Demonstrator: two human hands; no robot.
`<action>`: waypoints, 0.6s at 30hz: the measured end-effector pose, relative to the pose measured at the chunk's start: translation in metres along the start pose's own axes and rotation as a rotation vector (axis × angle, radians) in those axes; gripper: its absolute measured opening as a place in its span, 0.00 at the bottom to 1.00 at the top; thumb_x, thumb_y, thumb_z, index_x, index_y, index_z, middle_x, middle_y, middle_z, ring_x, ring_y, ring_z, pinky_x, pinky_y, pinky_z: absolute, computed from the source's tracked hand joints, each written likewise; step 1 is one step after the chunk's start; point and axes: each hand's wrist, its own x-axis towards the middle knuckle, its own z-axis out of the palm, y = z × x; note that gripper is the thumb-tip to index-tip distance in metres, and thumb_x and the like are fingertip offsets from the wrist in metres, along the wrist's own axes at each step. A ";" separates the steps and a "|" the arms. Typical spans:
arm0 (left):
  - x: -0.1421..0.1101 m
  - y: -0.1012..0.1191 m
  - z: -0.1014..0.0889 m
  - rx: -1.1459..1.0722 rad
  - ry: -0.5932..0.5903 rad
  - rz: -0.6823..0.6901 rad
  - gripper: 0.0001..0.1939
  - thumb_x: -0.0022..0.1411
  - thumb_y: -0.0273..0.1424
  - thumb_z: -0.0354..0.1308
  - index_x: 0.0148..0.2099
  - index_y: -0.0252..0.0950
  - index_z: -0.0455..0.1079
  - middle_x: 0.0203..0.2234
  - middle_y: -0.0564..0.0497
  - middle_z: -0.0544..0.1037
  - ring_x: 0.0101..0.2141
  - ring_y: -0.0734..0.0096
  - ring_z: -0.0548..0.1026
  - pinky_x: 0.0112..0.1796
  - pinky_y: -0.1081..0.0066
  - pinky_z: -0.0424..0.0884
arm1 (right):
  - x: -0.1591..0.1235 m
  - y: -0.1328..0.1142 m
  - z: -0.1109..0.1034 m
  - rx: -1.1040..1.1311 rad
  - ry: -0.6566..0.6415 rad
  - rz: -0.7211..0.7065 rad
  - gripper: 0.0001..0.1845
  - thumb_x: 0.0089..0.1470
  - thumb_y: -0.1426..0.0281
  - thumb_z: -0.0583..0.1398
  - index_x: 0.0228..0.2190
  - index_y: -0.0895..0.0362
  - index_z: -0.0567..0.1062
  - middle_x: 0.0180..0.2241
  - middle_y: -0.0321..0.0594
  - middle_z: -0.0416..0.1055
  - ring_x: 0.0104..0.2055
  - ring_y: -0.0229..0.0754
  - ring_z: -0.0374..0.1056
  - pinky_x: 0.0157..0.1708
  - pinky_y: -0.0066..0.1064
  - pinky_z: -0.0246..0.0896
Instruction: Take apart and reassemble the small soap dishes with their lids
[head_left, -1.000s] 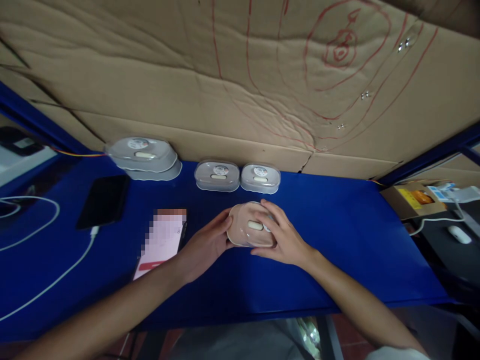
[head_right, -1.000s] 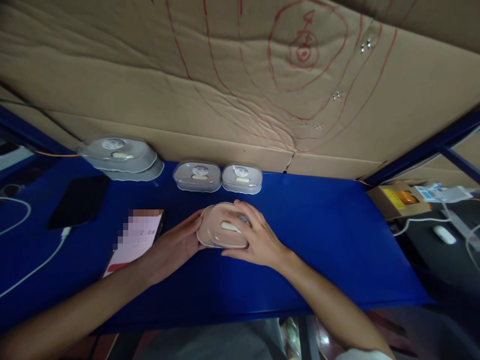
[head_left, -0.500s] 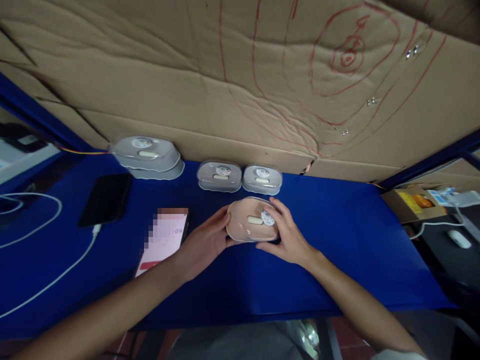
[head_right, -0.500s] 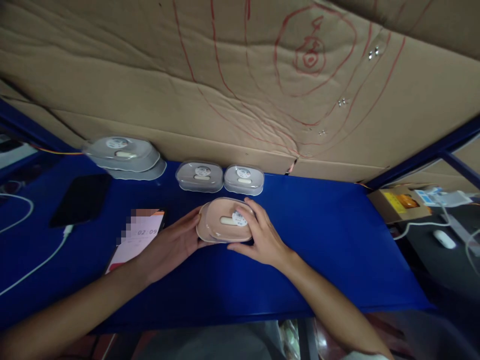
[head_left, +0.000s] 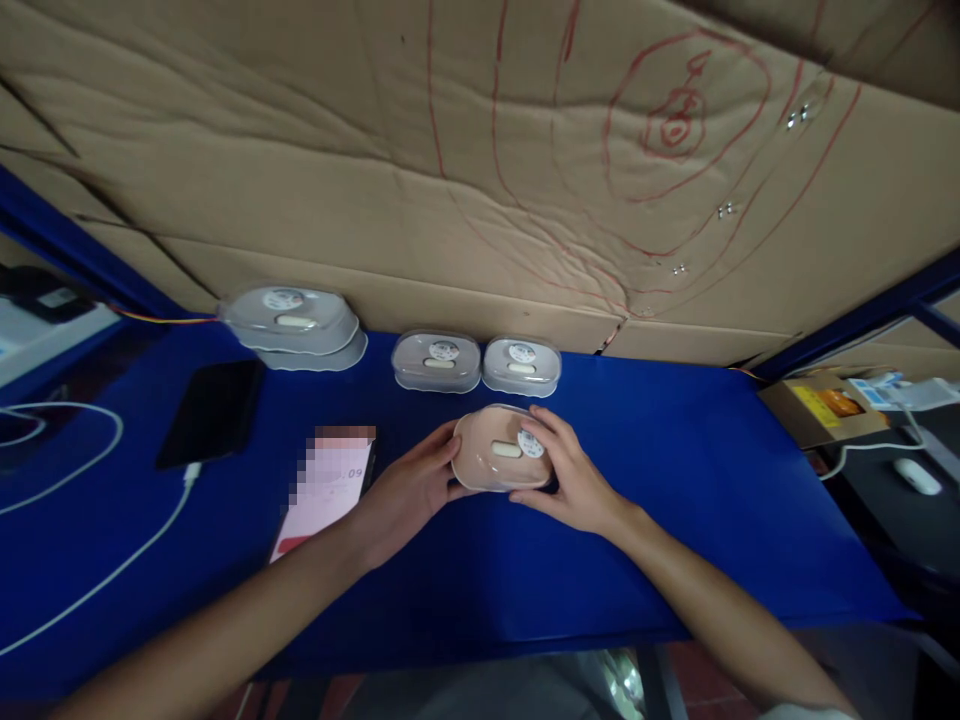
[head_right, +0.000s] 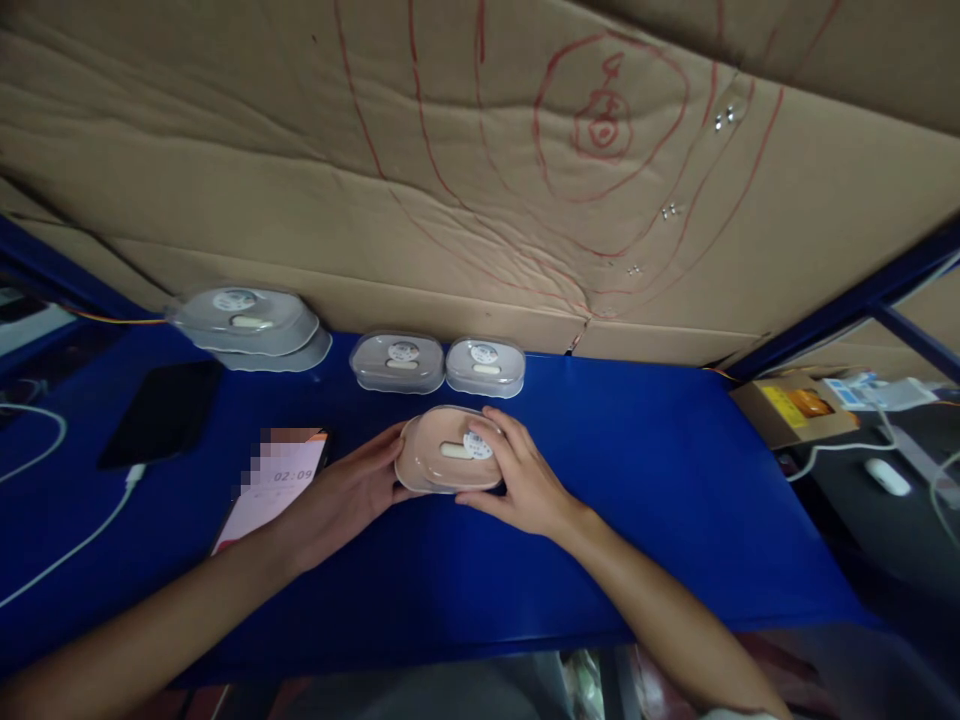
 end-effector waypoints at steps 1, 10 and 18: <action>0.000 0.000 -0.001 0.008 -0.001 -0.007 0.18 0.74 0.39 0.59 0.62 0.42 0.73 0.61 0.43 0.76 0.60 0.48 0.74 0.56 0.53 0.70 | 0.000 -0.001 -0.001 -0.010 -0.013 0.004 0.50 0.60 0.51 0.67 0.72 0.48 0.49 0.71 0.57 0.52 0.74 0.62 0.50 0.68 0.60 0.58; 0.001 -0.003 -0.007 0.036 -0.015 -0.039 0.18 0.73 0.38 0.60 0.61 0.40 0.74 0.59 0.43 0.77 0.58 0.50 0.75 0.57 0.53 0.70 | -0.003 -0.005 -0.007 -0.131 -0.056 -0.003 0.48 0.61 0.49 0.65 0.72 0.49 0.52 0.71 0.56 0.55 0.73 0.62 0.53 0.67 0.60 0.59; 0.001 -0.002 -0.007 0.045 -0.029 -0.044 0.17 0.74 0.36 0.58 0.61 0.41 0.74 0.58 0.44 0.78 0.55 0.52 0.77 0.55 0.55 0.71 | -0.004 -0.007 -0.011 -0.155 -0.071 0.001 0.49 0.61 0.48 0.65 0.73 0.47 0.50 0.70 0.55 0.56 0.73 0.63 0.55 0.66 0.60 0.61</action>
